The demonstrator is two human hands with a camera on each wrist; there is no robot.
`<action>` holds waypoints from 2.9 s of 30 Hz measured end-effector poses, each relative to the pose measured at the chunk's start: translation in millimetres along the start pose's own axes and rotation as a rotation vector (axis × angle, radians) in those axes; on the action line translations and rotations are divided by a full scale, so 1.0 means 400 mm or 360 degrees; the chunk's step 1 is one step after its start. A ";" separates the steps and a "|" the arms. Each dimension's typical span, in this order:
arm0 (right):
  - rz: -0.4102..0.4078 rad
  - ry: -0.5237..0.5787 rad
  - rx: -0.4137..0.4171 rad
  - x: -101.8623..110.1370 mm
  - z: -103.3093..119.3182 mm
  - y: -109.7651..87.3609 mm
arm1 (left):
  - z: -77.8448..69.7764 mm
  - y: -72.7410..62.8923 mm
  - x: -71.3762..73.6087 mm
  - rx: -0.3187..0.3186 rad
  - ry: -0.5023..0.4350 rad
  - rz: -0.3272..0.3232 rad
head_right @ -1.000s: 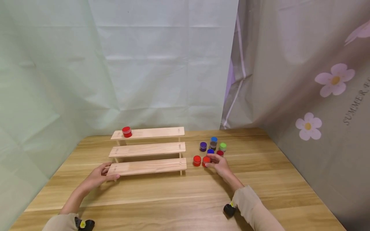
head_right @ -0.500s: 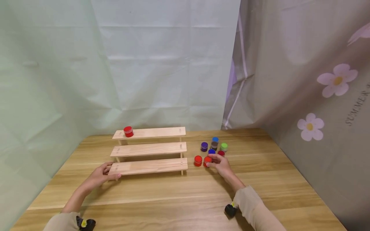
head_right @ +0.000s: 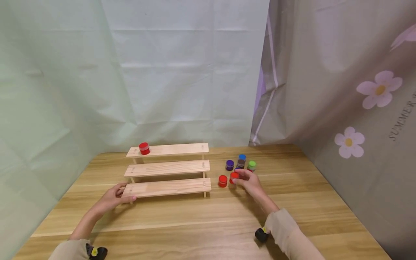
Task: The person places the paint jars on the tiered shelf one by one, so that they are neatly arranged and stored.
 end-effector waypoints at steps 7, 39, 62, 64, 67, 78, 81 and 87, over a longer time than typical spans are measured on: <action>0.0006 0.0077 -0.0001 0.010 0.025 -0.005 | -0.001 0.002 -0.001 -0.0009 -0.0001 0.0011; 0.0104 0.0102 0.0153 -0.061 0.276 0.090 | 0.012 -0.001 -0.002 -0.0032 -0.0062 -0.0009; 0.0219 0.0222 0.0354 -0.276 0.423 0.205 | 0.002 -0.007 -0.002 -0.0031 -0.0076 -0.0034; 0.0218 0.0229 0.0348 -0.291 0.425 0.215 | 0.003 -0.007 -0.003 -0.0032 -0.0075 -0.0031; 0.0230 0.0260 0.0356 -0.316 0.428 0.231 | 0.004 -0.005 -0.002 -0.0037 -0.0082 -0.0033; 0.0290 0.0095 0.0389 -0.413 0.452 0.251 | 0.007 -0.013 -0.001 -0.0031 -0.0061 -0.0051; 0.0304 0.0097 0.0373 -0.426 0.453 0.258 | 0.007 -0.014 0.000 -0.0021 -0.0041 -0.0060; 0.0314 0.0181 0.0304 -0.422 0.433 0.287 | 0.000 -0.010 0.001 -0.0029 -0.0020 -0.0067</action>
Point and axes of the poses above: each hand's wrist, its own y-axis towards the middle knuckle, its own x-axis out of the back of the hand, z = x × y, the point moved 10 cm from there along y, towards the middle knuckle, and after that the axes turned 11 degrees about z, right-handed, at the moved point
